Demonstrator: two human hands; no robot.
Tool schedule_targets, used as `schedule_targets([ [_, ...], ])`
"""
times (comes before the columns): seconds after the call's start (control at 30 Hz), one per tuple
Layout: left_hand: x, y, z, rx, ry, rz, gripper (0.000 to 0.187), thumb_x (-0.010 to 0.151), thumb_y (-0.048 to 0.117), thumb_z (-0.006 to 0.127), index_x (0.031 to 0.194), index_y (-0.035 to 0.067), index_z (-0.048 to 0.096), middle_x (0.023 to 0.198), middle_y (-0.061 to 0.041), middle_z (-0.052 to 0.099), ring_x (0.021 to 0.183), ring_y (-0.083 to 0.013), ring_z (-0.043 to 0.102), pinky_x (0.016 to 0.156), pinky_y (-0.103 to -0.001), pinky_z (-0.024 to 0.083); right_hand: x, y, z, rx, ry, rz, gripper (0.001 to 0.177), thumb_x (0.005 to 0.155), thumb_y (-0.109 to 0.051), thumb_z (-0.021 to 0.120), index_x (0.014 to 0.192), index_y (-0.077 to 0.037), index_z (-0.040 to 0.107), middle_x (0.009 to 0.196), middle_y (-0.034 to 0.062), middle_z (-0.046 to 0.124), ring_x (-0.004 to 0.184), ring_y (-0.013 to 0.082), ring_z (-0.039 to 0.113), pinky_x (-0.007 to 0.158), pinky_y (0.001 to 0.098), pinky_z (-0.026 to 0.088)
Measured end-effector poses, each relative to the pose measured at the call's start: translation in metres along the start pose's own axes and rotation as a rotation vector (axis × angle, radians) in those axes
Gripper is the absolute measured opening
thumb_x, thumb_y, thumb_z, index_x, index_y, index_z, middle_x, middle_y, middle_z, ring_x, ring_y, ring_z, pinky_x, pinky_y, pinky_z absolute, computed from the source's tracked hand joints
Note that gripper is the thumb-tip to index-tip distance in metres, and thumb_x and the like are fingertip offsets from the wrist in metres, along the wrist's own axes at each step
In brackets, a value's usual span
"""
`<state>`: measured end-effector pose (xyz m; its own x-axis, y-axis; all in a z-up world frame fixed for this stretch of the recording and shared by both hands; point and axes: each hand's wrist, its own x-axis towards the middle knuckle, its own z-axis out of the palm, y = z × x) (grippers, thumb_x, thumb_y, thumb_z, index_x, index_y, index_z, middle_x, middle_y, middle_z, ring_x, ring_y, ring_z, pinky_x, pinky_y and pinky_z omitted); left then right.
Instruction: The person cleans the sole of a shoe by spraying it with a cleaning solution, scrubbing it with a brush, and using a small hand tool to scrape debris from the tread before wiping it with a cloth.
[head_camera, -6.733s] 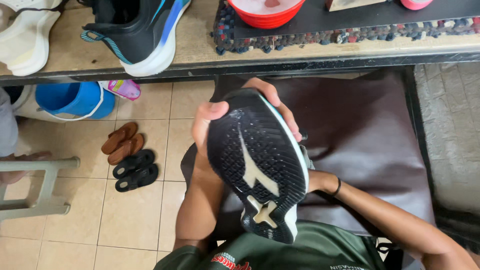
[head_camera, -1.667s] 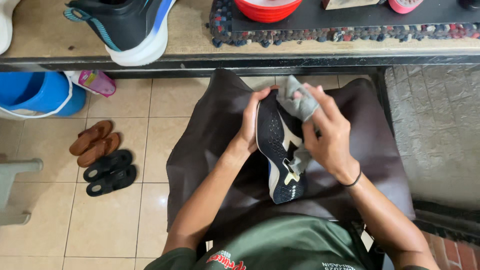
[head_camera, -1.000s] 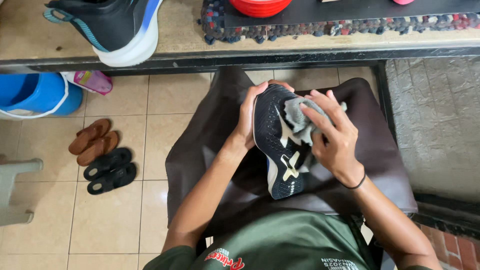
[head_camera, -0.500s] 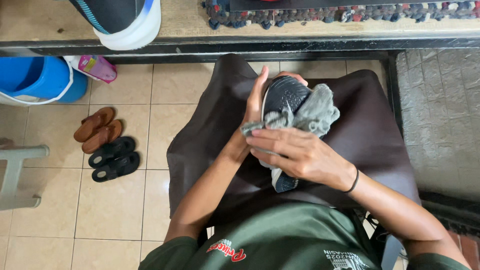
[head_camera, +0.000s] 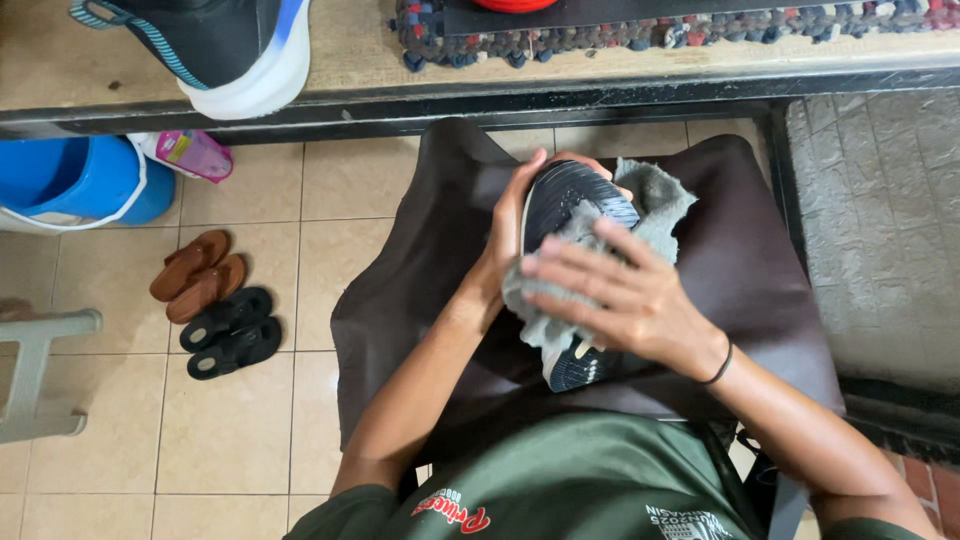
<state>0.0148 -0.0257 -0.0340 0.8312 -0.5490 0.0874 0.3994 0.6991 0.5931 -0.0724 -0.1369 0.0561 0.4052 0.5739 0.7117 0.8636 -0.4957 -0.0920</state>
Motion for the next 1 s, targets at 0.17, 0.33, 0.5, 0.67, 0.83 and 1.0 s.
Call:
schedule_targets([
  [0.17, -0.016, -0.003, 0.025, -0.090, 0.274, -0.050, 0.037, 0.089, 0.033, 0.036, 0.093, 0.005, 0.060, 0.082, -0.010, 0.064, 0.075, -0.0169, 0.057, 0.068, -0.027, 0.043, 0.013, 0.010, -0.012, 0.029, 0.006, 0.414, 0.058, 0.060, -0.001, 0.036, 0.115, 0.000, 0.053, 0.118, 0.0155, 0.058, 0.121, 0.0372, 0.048, 0.110, 0.0510, 0.014],
  [0.33, -0.023, 0.035, 0.054, -0.158, 0.144, -0.059, 0.049, 0.089, 0.046, 0.039, 0.084, 0.001, 0.060, 0.082, -0.024, 0.062, 0.079, -0.0298, 0.062, 0.074, -0.038, 0.049, -0.019, -0.020, 0.010, 0.150, -0.255, 0.103, 0.033, 0.094, -0.005, 0.033, 0.125, -0.003, 0.045, 0.134, 0.0085, 0.038, 0.128, 0.0312, 0.032, 0.107, 0.0528, 0.029],
  [0.5, -0.018, 0.031, 0.016, -0.076, 0.002, 0.024, 0.054, 0.093, 0.047, 0.028, 0.100, 0.000, 0.054, 0.092, -0.023, 0.063, 0.081, -0.0273, 0.065, 0.073, -0.035, 0.052, -0.038, -0.043, 0.006, 0.484, -0.131, 0.121, 0.029, 0.090, -0.015, 0.037, 0.096, -0.003, 0.064, 0.108, 0.0131, 0.060, 0.099, 0.0285, 0.058, 0.088, 0.0429, 0.042],
  [0.67, -0.020, 0.030, 0.019, -0.092, -0.012, 0.029, 0.048, 0.093, 0.043, 0.031, 0.102, 0.002, 0.053, 0.094, -0.023, 0.062, 0.084, -0.0281, 0.064, 0.078, -0.036, 0.051, -0.069, -0.022, -0.015, 0.744, 0.063, 0.635, 0.035, 0.084, -0.025, 0.043, 0.093, 0.000, 0.066, 0.099, 0.0173, 0.063, 0.090, 0.0311, 0.064, 0.079, 0.0439, 0.048],
  [0.83, -0.015, 0.025, 0.030, -0.063, -0.006, 0.035, 0.048, 0.093, 0.040, 0.030, 0.099, 0.000, 0.054, 0.089, -0.024, 0.063, 0.078, -0.0274, 0.065, 0.074, -0.035, 0.053, -0.007, -0.005, -0.026, 0.132, 0.482, 0.432, 0.034, 0.091, -0.014, 0.039, 0.107, 0.014, 0.048, 0.112, 0.0344, 0.047, 0.110, 0.0460, 0.047, 0.097, 0.0530, 0.034],
  [1.0, -0.012, 0.024, 0.011, -0.025, 0.014, 0.026, 0.051, 0.092, 0.043, 0.030, 0.101, -0.002, 0.053, 0.088, -0.024, 0.063, 0.078, -0.0269, 0.065, 0.073, -0.035, 0.053, -0.024, -0.030, 0.034, -0.112, 0.048, 0.233, 0.031, 0.082, -0.007, 0.050, 0.113, -0.010, 0.058, 0.128, 0.0110, 0.049, 0.119, 0.0269, 0.044, 0.102, 0.0468, 0.021],
])
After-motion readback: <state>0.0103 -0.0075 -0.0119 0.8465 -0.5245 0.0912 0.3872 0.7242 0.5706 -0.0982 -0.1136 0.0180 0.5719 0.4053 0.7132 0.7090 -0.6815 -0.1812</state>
